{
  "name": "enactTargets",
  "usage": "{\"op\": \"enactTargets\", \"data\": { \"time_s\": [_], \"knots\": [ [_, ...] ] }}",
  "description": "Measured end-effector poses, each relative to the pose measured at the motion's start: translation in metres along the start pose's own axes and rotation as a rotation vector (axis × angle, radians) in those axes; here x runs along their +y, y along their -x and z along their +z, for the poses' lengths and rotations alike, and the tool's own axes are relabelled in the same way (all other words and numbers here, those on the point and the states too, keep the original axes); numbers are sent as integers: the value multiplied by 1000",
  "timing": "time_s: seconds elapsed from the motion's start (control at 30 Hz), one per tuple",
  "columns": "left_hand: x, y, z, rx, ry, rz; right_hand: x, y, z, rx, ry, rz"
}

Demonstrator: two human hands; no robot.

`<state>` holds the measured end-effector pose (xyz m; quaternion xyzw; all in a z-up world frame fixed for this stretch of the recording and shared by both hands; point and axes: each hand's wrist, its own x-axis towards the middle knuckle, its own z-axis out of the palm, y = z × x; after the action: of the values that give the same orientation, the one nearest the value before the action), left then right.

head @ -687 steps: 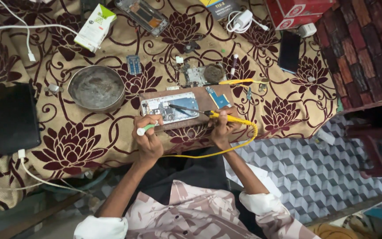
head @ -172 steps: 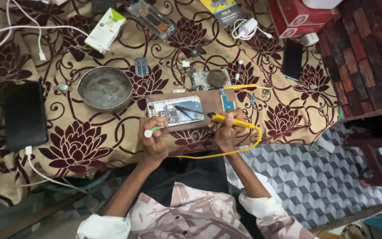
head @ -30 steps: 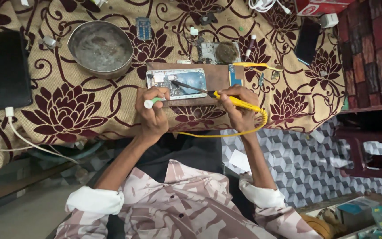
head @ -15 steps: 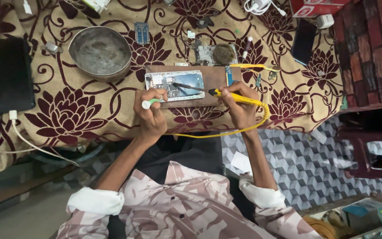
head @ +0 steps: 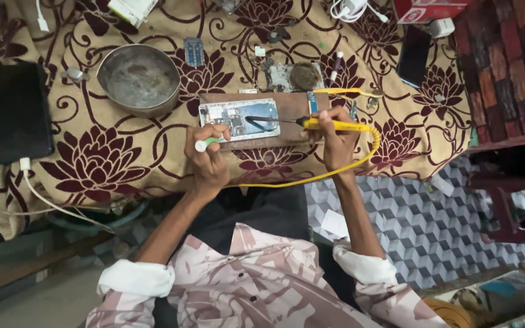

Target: The person uses a soldering iron and solder wire to apply solder to multiple points on a small circuit board. The hands hold the board steady while the iron is applied to specific components, and solder is fed to the joints.

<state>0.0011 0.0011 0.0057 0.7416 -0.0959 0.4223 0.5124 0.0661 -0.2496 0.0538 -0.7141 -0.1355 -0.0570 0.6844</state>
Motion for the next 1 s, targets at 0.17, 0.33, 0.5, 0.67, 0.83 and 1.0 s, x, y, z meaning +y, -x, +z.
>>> {"op": "enactTargets", "data": {
  "time_s": [0.17,0.33,0.5,0.67,0.83,1.0],
  "knots": [
    [1,4,-1,-9,11,-9,13,3,8,89,-112,98],
    [-2,2,2,5,-23,-6,9,8,10,90,-22,32],
    [-3,6,2,0,-8,-22,1,13,13,94,21,36],
    [-11,10,2,6,100,-31,-11,18,19,83,73,34],
    [-10,10,2,31,33,12,-7,23,27,106,34,67],
    [-3,7,0,5,12,17,2,25,27,170,10,57]
  ]
}}
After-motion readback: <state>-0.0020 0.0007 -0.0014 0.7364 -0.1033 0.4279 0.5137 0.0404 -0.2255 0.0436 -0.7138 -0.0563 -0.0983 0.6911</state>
